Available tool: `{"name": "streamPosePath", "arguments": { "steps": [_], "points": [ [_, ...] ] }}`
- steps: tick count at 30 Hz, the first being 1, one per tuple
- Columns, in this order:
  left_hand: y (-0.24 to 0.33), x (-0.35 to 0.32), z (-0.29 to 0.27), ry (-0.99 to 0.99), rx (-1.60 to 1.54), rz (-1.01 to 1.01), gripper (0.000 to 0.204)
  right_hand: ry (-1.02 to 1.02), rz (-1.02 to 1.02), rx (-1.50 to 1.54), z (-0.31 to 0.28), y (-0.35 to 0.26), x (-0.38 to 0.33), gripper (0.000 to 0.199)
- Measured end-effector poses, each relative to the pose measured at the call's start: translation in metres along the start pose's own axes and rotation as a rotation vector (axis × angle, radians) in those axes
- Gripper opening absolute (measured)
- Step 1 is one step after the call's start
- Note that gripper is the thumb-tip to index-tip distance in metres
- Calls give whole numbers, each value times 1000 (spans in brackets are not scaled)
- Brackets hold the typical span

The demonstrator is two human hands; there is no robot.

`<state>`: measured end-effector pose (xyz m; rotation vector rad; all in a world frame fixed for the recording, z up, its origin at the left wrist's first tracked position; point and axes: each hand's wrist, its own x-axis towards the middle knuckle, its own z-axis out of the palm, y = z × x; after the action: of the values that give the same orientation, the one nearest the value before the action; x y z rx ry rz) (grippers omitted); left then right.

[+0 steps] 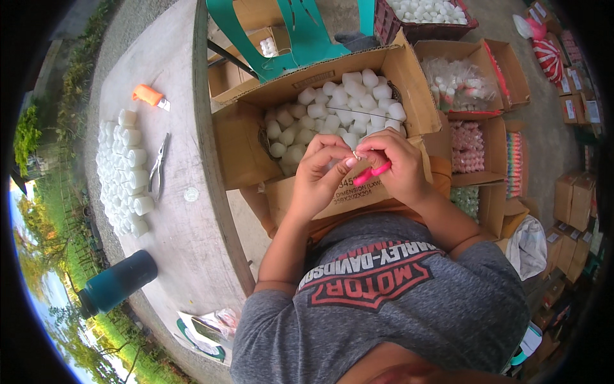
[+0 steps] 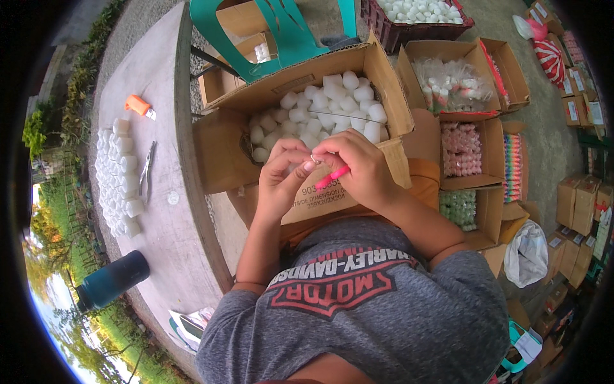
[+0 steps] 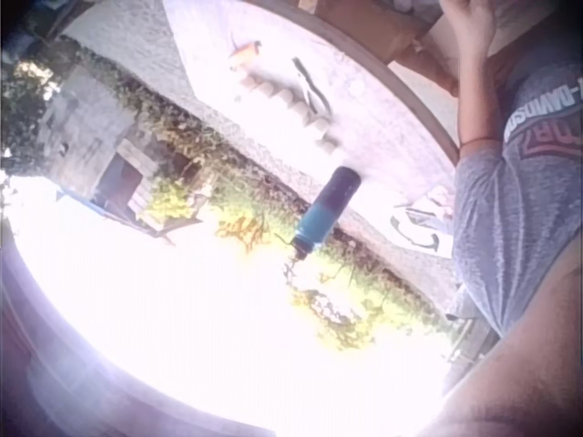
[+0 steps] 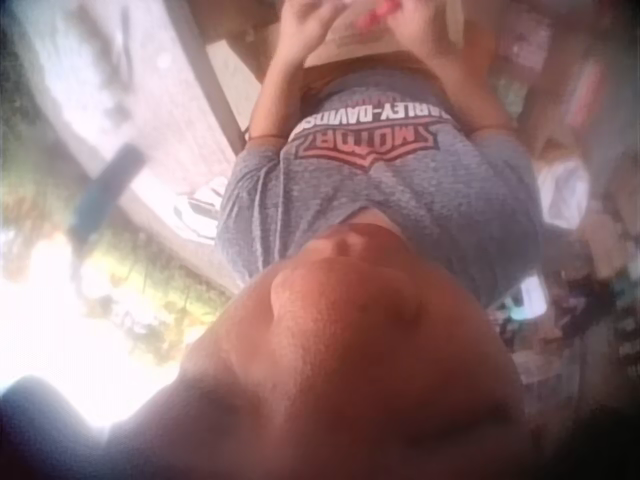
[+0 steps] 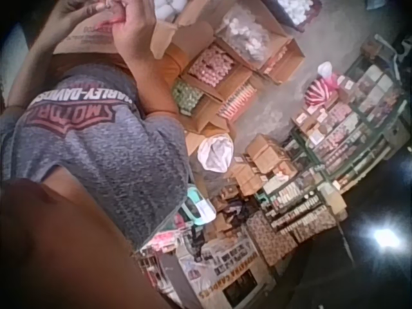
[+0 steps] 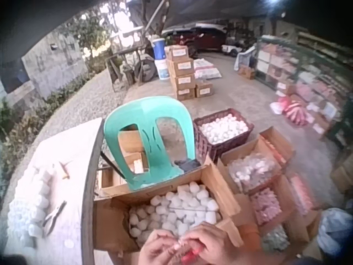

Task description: The person inserts a wick into small white cylindrical candles using a pink-handled tool, then trims the wick with scissors. The person repeats this process for multiple candles taken from a cardboard box.

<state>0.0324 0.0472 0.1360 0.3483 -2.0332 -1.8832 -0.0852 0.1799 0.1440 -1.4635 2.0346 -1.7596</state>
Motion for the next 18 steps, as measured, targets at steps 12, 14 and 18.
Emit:
{"name": "streamPosePath", "arguments": {
  "steps": [12, 14, 18],
  "points": [
    [4, -1, 7, 96, 50, 20, 5, -20, 205, 37, -4, -13, -6, 14],
    [8, -1, 8, 89, 114, 9, 5, -41, 275, 34, -7, -12, -6, 12],
    [7, 0, 11, 70, 203, 63, 8, -50, 315, 77, -5, -8, -8, 11]
  ]
}}
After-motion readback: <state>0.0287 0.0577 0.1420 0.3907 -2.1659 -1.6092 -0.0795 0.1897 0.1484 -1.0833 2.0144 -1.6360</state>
